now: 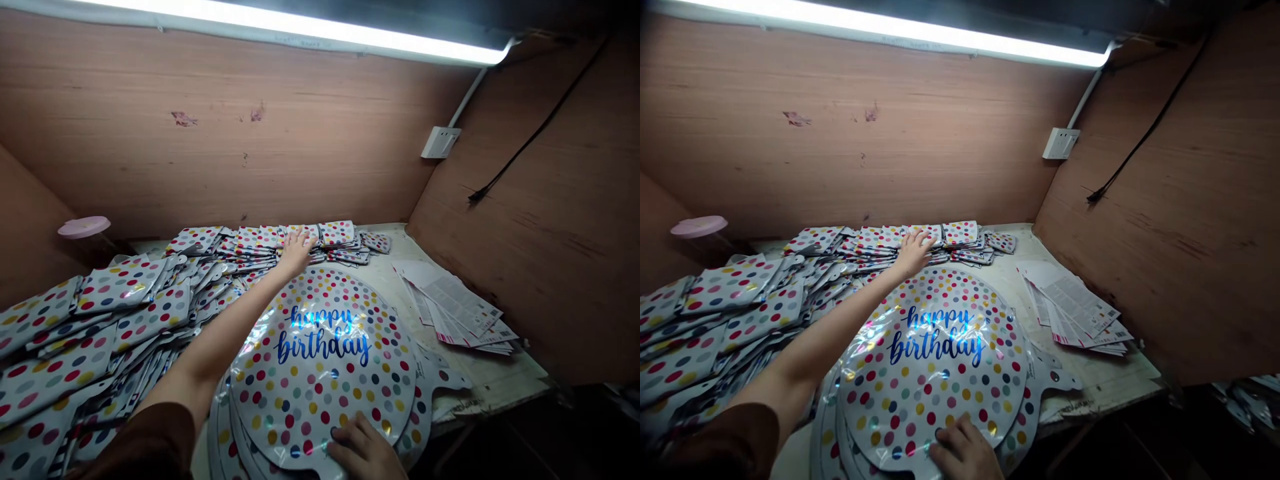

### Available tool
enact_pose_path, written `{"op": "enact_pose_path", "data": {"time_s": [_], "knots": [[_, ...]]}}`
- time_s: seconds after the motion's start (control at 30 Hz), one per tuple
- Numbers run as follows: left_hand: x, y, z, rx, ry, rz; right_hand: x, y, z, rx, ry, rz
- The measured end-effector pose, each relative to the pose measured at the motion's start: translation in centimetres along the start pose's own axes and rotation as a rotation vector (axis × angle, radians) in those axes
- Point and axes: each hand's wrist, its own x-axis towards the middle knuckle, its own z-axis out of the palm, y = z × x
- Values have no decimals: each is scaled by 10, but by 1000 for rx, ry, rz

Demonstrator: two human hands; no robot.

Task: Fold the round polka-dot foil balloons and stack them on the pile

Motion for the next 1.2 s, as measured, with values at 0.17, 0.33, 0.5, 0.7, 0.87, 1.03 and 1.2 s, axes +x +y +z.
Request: {"op": "enact_pose_path", "data": {"time_s": [0.17, 0.33, 0.5, 0.7, 0.87, 1.03, 1.2], "knots": [[-181, 87, -12, -183, -164, 235, 13, -4, -17, 385, -78, 221], [-330, 129, 0, -113, -61, 234, 27, 0, -26, 517, -190, 567], [-348, 132, 20, -56, -21, 213, 85, 33, -34, 298, -423, 553], [-350, 133, 12, -90, -104, 235, 223, 119, -31, -109, -443, 574], [-288, 98, 4, -193, -149, 104, 280, 144, -24, -258, -408, 539], [-203, 42, 25, -103, -257, -117, 242, 107, -30, -380, -185, 412], [-199, 18, 44, -73, -210, -185, 131, 123, -36, -252, -321, 30]]}}
